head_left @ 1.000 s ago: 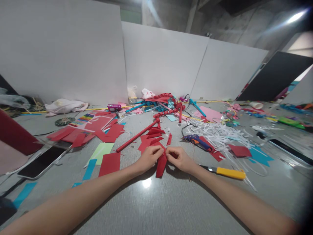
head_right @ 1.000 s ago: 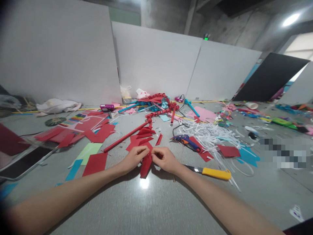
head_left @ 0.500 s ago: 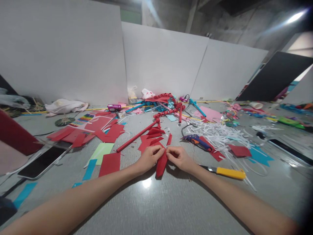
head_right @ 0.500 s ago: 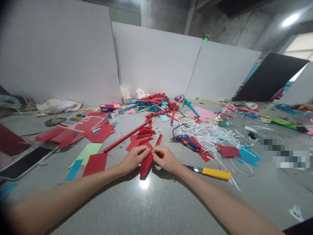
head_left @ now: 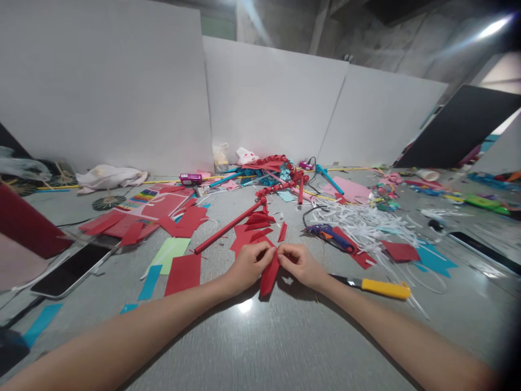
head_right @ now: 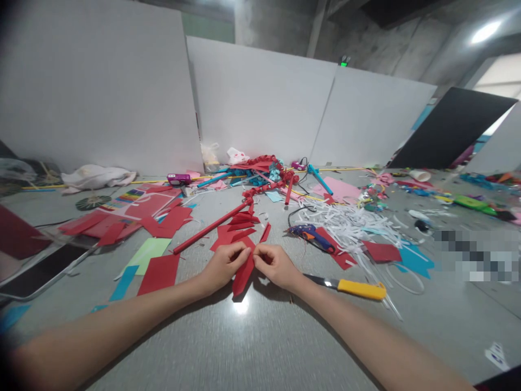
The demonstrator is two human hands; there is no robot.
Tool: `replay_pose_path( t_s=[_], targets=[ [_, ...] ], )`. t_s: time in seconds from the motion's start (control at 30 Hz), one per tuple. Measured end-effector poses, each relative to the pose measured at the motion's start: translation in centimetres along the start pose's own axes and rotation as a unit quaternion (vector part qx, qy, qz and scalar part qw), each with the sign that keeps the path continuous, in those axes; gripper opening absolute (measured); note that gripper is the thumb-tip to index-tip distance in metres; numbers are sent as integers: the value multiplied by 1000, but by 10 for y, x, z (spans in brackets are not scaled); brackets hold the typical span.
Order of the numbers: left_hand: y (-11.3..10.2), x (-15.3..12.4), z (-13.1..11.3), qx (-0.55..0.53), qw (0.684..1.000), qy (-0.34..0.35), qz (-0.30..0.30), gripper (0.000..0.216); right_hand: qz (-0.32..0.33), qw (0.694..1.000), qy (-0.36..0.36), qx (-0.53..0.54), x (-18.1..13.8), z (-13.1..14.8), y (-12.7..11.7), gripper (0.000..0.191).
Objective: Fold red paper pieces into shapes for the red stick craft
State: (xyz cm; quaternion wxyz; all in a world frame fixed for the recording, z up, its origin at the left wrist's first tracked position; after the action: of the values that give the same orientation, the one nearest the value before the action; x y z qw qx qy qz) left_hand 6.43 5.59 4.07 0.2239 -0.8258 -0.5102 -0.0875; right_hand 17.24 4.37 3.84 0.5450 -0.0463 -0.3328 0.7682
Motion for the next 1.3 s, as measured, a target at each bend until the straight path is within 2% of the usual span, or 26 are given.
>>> replay_pose_path(
  t_s=[0.33,0.6,0.8,1.0,1.3],
  targets=[
    [-1,-1,-1,2,1000,6,-9,28,-13,1000,-1,-15,-3,-5,2,28],
    [0,2,1,-50,999,-18,8,26,-61,998,9,-19,0,-4,-8,30],
    [3,3,7,-101,994,-37,17,27,-52,998,-7,-36,-1,1,-9,34],
    [9,3,11,-82,995,-42,47,26,-58,996,-15,-67,0,5,-9,34],
    [6,4,7,-105,992,-57,41,32,-45,998,34,11,0,-10,-8,41]
  ],
)
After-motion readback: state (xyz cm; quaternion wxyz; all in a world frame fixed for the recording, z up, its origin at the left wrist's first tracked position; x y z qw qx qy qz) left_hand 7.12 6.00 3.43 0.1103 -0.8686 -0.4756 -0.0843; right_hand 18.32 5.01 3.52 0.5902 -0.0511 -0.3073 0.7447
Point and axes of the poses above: each hand's wrist, its own x-axis towards the middle knuckle, its own y-axis out of the palm, z = x × y, the point moved 10 cm from there along x, towards the middle knuckle, and after that the axes turned 8 degrees about -x, right-handed, at the moved point
